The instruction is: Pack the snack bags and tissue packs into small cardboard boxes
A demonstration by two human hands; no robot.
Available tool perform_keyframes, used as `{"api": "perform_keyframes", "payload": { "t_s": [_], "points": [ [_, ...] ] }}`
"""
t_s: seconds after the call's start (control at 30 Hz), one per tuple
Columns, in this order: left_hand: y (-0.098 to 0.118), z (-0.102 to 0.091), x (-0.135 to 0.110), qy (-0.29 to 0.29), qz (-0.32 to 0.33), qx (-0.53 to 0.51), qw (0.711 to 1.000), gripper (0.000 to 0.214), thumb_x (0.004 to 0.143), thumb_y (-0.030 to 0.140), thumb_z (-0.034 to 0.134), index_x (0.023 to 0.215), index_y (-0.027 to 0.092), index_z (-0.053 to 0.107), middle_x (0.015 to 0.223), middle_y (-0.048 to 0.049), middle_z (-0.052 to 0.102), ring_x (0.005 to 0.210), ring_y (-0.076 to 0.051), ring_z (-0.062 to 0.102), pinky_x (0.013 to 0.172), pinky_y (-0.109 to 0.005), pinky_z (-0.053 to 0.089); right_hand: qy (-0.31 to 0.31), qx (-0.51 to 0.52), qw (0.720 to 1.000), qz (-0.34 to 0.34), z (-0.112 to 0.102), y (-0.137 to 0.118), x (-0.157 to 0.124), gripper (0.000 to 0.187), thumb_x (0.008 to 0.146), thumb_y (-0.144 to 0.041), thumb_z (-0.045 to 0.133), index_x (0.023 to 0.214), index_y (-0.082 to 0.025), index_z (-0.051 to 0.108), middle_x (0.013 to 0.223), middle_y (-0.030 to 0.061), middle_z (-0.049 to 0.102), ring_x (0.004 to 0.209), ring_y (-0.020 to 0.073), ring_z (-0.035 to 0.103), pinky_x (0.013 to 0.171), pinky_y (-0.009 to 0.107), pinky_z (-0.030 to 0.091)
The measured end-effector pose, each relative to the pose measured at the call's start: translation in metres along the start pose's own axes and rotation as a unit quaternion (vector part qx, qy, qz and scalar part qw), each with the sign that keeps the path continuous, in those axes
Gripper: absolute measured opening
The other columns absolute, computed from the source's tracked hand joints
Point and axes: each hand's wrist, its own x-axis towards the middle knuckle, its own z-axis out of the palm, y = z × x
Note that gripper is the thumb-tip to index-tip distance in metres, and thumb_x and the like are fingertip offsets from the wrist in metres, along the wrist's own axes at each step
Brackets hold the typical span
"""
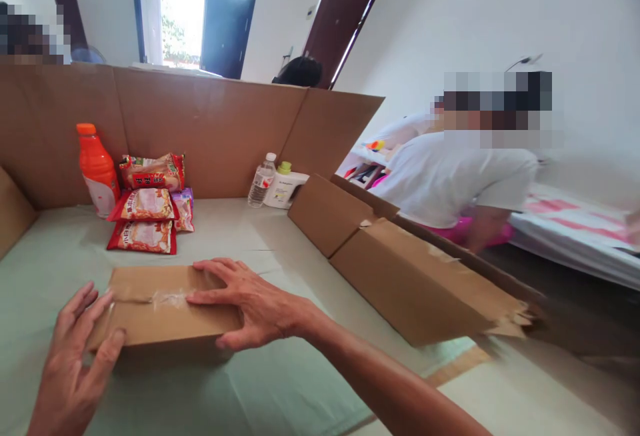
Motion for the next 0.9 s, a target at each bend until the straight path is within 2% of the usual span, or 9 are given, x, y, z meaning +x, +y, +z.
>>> {"api": "perform_keyframes", "payload": {
  "t_s": [0.1, 0.17, 0.23, 0.3, 0.4, 0.53, 0.7, 0.8, 0.9],
  "points": [
    [-0.004, 0.009, -0.013, -0.005, -0.016, 0.002, 1.000, 0.047, 0.095, 0.044, 0.048, 0.141, 0.034, 0.048, 0.159, -0.0062, 0.035, 0.143, -0.037, 0.040, 0.109, -0.059, 0.047, 0.037, -0.014, 0.995, 0.093, -0.006, 0.029, -0.037, 0.069, 0.078, -0.047, 0.077, 0.142, -0.030, 0.058, 0.157, 0.0138, 0.036, 0.140, 0.0341, 0.038, 0.114, 0.056, 0.030],
    [-0.015, 0.022, -0.023, -0.014, -0.017, 0.021, 1.000, 0.046, 0.094, 0.046, 0.049, 0.139, 0.033, 0.050, 0.156, -0.0079, 0.038, 0.139, -0.038, 0.045, 0.106, -0.062, 0.048, 0.084, -0.052, 0.978, 0.184, -0.012, 0.059, -0.065, 0.063, 0.083, -0.044, 0.072, 0.142, -0.026, 0.058, 0.155, 0.0156, 0.037, 0.138, 0.0351, 0.040, 0.112, 0.057, 0.032],
    [-0.030, 0.039, -0.033, -0.024, -0.006, 0.039, 0.999, 0.043, 0.093, 0.046, 0.052, 0.133, 0.031, 0.054, 0.152, -0.0101, 0.044, 0.133, -0.038, 0.052, 0.103, -0.061, 0.051, 0.127, -0.106, 0.941, 0.295, -0.020, 0.089, -0.088, 0.057, 0.086, -0.042, 0.068, 0.140, -0.024, 0.060, 0.153, 0.0164, 0.041, 0.135, 0.0363, 0.043, 0.109, 0.056, 0.037],
    [-0.044, 0.056, -0.041, -0.032, 0.017, 0.052, 0.998, 0.038, 0.092, 0.044, 0.053, 0.126, 0.029, 0.058, 0.148, -0.0116, 0.048, 0.126, -0.036, 0.059, 0.097, -0.055, 0.057, 0.152, -0.158, 0.886, 0.409, -0.029, 0.115, -0.103, 0.055, 0.089, -0.045, 0.063, 0.139, -0.025, 0.060, 0.151, 0.0158, 0.043, 0.133, 0.0382, 0.045, 0.104, 0.057, 0.042],
    [-0.056, 0.074, -0.047, -0.027, 0.077, 0.078, 0.994, 0.031, 0.090, 0.040, 0.055, 0.118, 0.028, 0.063, 0.142, -0.0124, 0.054, 0.119, -0.034, 0.064, 0.090, -0.052, 0.061, 0.167, -0.193, 0.824, 0.506, -0.042, 0.142, -0.107, 0.056, 0.091, -0.050, 0.058, 0.142, -0.025, 0.058, 0.151, 0.0173, 0.042, 0.132, 0.0429, 0.044, 0.098, 0.062, 0.044],
    [-0.059, 0.077, -0.048, -0.019, 0.132, 0.113, 0.985, 0.027, 0.087, 0.034, 0.060, 0.113, 0.030, 0.066, 0.135, -0.0102, 0.062, 0.111, -0.031, 0.068, 0.088, -0.047, 0.062, 0.184, -0.199, 0.795, 0.542, -0.048, 0.165, -0.097, 0.058, 0.093, -0.052, 0.051, 0.143, -0.023, 0.056, 0.148, 0.0204, 0.045, 0.131, 0.0440, 0.043, 0.096, 0.063, 0.042],
    [-0.061, 0.079, -0.048, -0.021, 0.144, 0.129, 0.981, 0.026, 0.088, 0.037, 0.057, 0.107, 0.025, 0.072, 0.131, -0.0118, 0.065, 0.109, -0.030, 0.069, 0.086, -0.045, 0.061, 0.197, -0.238, 0.754, 0.579, -0.044, 0.182, -0.088, 0.053, 0.097, -0.047, 0.045, 0.140, -0.020, 0.055, 0.135, 0.0210, 0.058, 0.127, 0.0413, 0.047, 0.097, 0.064, 0.037],
    [-0.058, 0.081, -0.049, -0.036, 0.126, 0.130, 0.983, 0.028, 0.089, 0.036, 0.055, 0.105, 0.024, 0.074, 0.132, -0.0132, 0.065, 0.111, -0.032, 0.067, 0.089, -0.050, 0.059, 0.209, -0.278, 0.743, 0.571, -0.040, 0.174, -0.086, 0.055, 0.095, -0.043, 0.048, 0.142, -0.015, 0.051, 0.139, 0.0239, 0.055, 0.133, 0.0410, 0.041, 0.101, 0.062, 0.032],
    [-0.041, 0.073, -0.055, -0.080, 0.071, 0.116, 0.988, 0.029, 0.088, 0.028, 0.055, 0.108, 0.022, 0.074, 0.138, -0.0149, 0.061, 0.120, -0.033, 0.063, 0.096, -0.054, 0.056, 0.282, -0.358, 0.742, 0.492, -0.026, 0.151, -0.082, 0.060, 0.094, -0.045, 0.048, 0.138, -0.005, 0.052, 0.145, 0.0306, 0.047, 0.137, 0.0448, 0.037, 0.103, 0.062, 0.030]
  ]
}}
